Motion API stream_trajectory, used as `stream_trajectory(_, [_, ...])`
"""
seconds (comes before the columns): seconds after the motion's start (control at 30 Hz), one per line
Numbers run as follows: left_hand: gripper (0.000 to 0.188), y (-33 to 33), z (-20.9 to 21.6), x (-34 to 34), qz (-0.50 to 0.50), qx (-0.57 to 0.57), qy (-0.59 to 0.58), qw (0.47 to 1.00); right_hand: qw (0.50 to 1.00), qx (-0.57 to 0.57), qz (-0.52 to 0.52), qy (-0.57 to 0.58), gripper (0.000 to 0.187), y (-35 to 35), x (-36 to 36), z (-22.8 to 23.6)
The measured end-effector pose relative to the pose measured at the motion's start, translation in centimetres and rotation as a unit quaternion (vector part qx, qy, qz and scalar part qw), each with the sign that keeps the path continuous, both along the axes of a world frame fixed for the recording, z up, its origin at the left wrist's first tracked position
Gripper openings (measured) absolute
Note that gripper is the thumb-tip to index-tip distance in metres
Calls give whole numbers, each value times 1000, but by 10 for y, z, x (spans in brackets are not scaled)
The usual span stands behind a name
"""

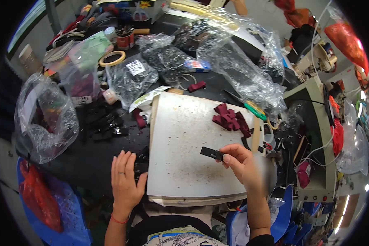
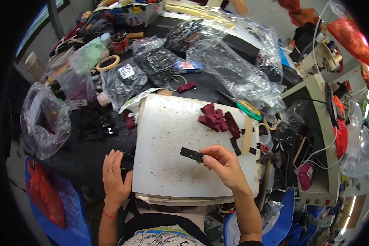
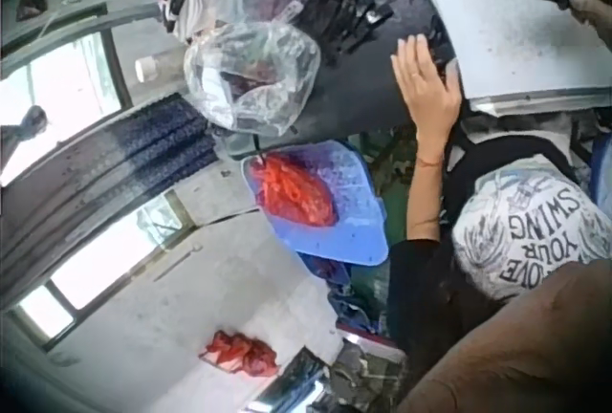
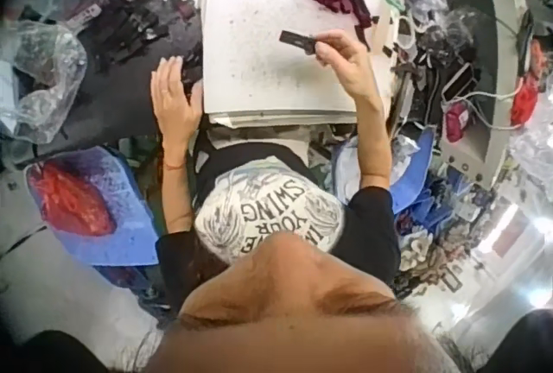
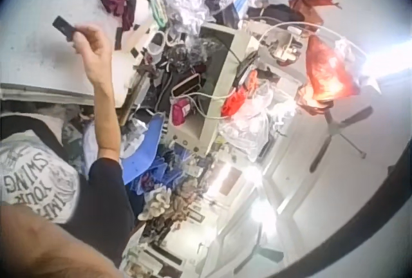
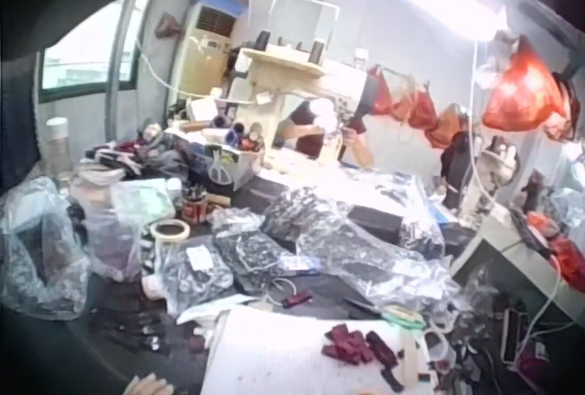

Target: The person assembles small black plastic clips by hand, inserting metal fasteners into the plastic bodies. They handle the components one by one, picking up a plastic piece and a metal piece, joining them, and placing the finished unit on a white board. The workspace is cluttered with bags of materials and sewing supplies.

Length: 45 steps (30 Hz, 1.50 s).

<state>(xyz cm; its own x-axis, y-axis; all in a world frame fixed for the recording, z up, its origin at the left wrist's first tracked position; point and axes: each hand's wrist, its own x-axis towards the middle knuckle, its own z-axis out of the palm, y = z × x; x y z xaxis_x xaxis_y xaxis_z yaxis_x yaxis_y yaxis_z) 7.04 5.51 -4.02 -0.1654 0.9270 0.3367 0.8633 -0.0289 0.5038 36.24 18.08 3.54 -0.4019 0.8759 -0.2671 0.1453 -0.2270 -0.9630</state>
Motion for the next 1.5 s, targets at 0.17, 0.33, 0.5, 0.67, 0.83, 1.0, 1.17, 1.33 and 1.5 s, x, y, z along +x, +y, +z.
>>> stream_trajectory(0.17, [57, 1, 1, 1, -8, 1, -15, 1000, 959, 155, 1, -237, 15, -7, -25, -8])
stream_trajectory(0.33, [64, -6, 6, -2, -23, 17, -28, 999, 884, 356, 33, -303, 26, -13, -34, 0])
stream_trajectory(0.5, [67, -5, -1, -2, -26, 48, -44, 998, 845, 425, 59, -319, 32, -19, -51, -14])
stream_trajectory(0.67, [59, -10, -7, -6, 20, 106, -60, 992, 850, 466, 96, -227, 37, -35, -100, -18])
stream_trajectory(0.83, [51, -11, -7, -2, 134, 100, -13, 986, 816, 536, 166, -138, 40, -59, -161, -31])
stream_trajectory(1.0, [44, -6, -8, 2, 138, 44, -36, 989, 822, 524, 151, -165, 39, -59, -161, -45])
stream_trajectory(1.17, [46, 2, -2, 13, 131, 88, -199, 967, 862, 496, 62, -87, 38, -59, -162, -48])
stream_trajectory(1.33, [48, 7, -3, 17, 92, 77, -236, 964, 868, 466, 47, -163, 38, -68, -153, -52])
stream_trajectory(1.5, [42, 9, 0, 18, 31, 56, -190, 980, 885, 449, 26, -122, 43, -69, -133, -38])
